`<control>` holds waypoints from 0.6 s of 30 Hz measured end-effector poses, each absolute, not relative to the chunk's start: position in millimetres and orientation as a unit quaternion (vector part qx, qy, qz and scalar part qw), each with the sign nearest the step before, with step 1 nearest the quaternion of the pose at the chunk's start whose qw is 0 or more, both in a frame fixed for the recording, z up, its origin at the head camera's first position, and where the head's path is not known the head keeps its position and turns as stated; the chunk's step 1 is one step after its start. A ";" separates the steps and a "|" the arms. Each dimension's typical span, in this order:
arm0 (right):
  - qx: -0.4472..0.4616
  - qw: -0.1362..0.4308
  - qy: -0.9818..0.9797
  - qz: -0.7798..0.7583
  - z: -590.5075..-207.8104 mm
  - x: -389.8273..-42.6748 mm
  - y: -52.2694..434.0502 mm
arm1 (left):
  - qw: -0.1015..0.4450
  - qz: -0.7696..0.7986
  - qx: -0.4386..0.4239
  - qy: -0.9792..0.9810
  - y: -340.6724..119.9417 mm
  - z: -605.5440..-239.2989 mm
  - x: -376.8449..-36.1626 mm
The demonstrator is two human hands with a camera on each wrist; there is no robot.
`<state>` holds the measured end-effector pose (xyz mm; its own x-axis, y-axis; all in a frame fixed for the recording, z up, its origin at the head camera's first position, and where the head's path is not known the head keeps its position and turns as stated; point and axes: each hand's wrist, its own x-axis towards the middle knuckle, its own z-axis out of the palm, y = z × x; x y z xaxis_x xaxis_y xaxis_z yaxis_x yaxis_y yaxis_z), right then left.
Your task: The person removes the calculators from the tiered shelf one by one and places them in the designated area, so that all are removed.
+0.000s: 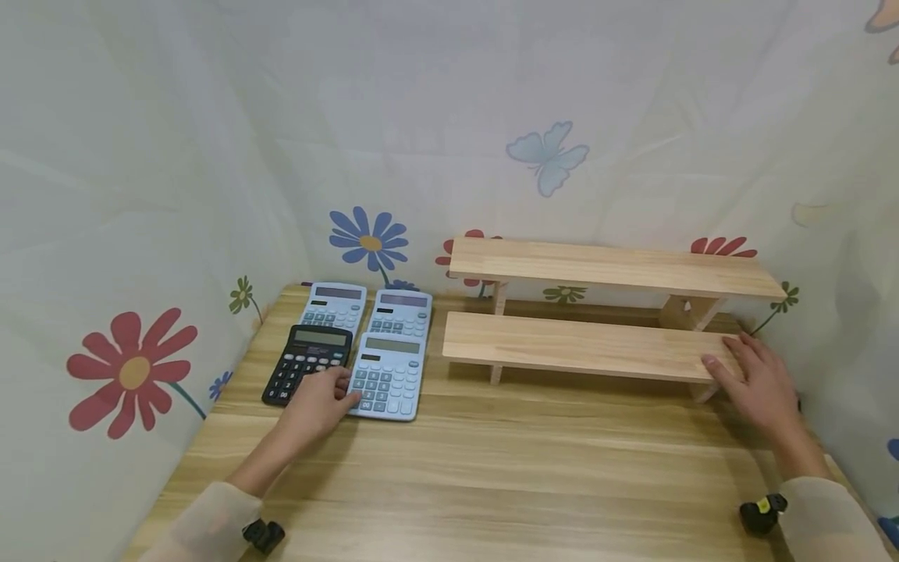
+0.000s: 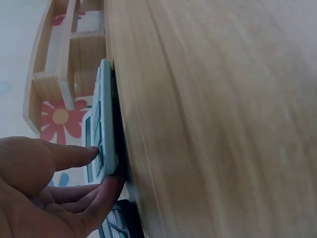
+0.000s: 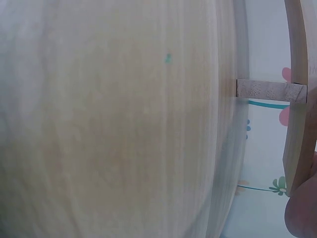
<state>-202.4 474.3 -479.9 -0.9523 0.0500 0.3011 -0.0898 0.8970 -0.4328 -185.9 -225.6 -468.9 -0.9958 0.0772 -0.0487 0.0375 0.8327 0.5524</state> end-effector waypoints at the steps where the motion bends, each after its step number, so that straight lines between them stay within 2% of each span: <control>1: 0.010 0.153 -0.962 0.226 -480.4 -202.6 474.6 | 0.033 0.284 0.030 0.958 -224.7 -468.8 -185.3; 18: 0.004 0.145 -0.963 0.227 -479.4 -201.6 472.8 | -0.034 0.198 0.049 0.978 -211.4 -465.1 -181.0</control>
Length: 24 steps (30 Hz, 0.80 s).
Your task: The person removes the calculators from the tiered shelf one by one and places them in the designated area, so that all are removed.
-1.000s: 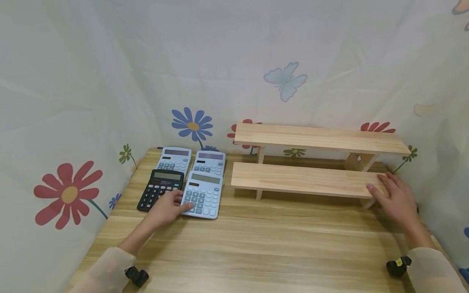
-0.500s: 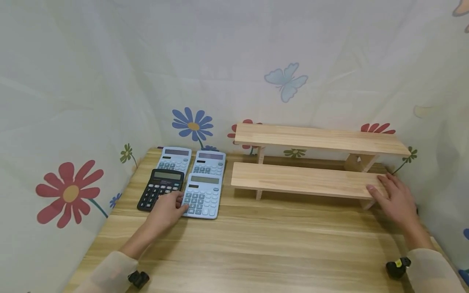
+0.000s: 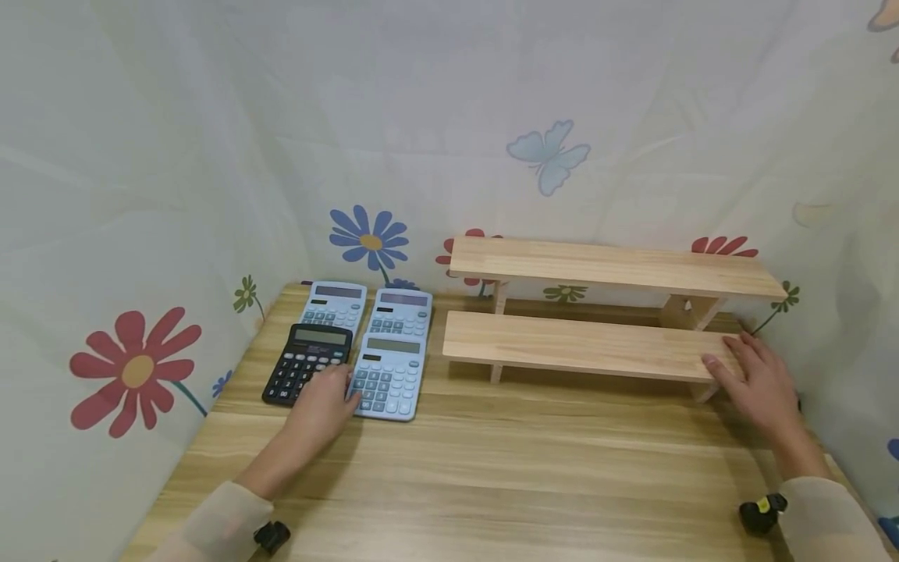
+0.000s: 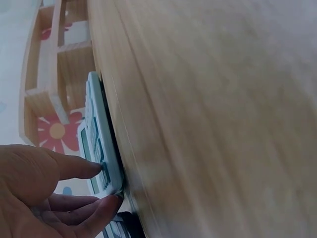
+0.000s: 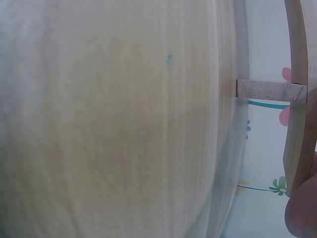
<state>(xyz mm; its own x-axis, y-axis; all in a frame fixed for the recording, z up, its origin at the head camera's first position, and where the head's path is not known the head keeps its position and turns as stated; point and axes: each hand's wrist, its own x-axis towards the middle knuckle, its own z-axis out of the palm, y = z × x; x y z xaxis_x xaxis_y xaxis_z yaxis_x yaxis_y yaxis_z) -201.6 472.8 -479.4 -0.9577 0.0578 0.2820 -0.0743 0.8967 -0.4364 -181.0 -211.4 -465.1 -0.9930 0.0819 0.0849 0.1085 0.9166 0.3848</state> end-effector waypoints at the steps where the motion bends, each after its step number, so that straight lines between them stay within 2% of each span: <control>1: 0.005 0.145 -0.963 0.227 -479.2 -201.9 472.9 | 0.035 -0.198 -0.048 -0.978 -211.3 -465.3 -180.9; 7: 0.013 0.142 -0.965 0.219 -480.1 -201.3 479.4 | 0.051 -0.187 -0.065 -0.979 -210.1 -463.0 -183.4; 15: 0.044 0.109 -0.972 0.202 -471.4 -192.5 498.3 | 0.058 -0.190 -0.085 -0.976 -213.2 -431.1 -184.8; 20: 0.034 0.104 -0.973 0.201 -438.8 -178.7 507.9 | 0.064 -0.213 -0.153 -0.963 -215.8 -392.2 -196.0; 24: 0.019 0.098 -0.972 0.213 -402.2 -170.1 493.5 | 0.068 -0.228 -0.187 -0.953 -201.0 -349.5 -210.6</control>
